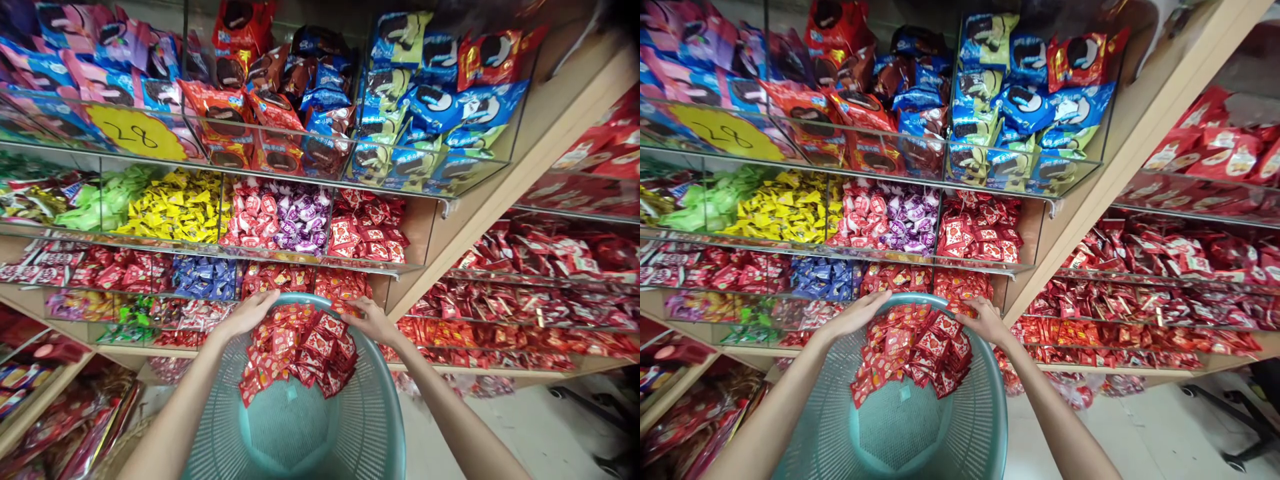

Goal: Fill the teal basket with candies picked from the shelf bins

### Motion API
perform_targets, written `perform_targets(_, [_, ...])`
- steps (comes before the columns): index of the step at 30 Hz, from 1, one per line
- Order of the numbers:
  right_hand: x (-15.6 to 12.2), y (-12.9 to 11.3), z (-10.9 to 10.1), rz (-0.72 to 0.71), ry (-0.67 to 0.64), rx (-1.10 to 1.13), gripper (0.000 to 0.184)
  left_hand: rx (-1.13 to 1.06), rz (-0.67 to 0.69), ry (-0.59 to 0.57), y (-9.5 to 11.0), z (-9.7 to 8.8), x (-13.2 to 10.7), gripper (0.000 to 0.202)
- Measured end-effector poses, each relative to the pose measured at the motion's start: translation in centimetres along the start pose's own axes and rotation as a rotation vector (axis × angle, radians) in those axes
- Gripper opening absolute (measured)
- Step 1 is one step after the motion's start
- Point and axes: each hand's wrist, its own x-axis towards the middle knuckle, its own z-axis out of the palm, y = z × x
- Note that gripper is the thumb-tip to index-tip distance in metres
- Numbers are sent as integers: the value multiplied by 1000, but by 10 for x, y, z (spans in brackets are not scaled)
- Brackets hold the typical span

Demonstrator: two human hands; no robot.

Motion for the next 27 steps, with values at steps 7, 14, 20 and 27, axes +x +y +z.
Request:
perform_targets(7, [1, -36, -5, -100, 72, 76, 45, -16, 12, -4, -1, 0, 1, 69])
perform_targets(14, [0, -98, 20, -368, 3, 261, 43, 10, 3, 17, 1, 1, 0, 68])
perform_targets(20, [-7, -112, 48, -487, -37, 69, 45, 25, 2, 30, 1, 2, 0, 69])
perform_targets(27, [-14, -113, 58, -492, -23, -209, 44, 43, 1, 34, 0, 1, -1, 69])
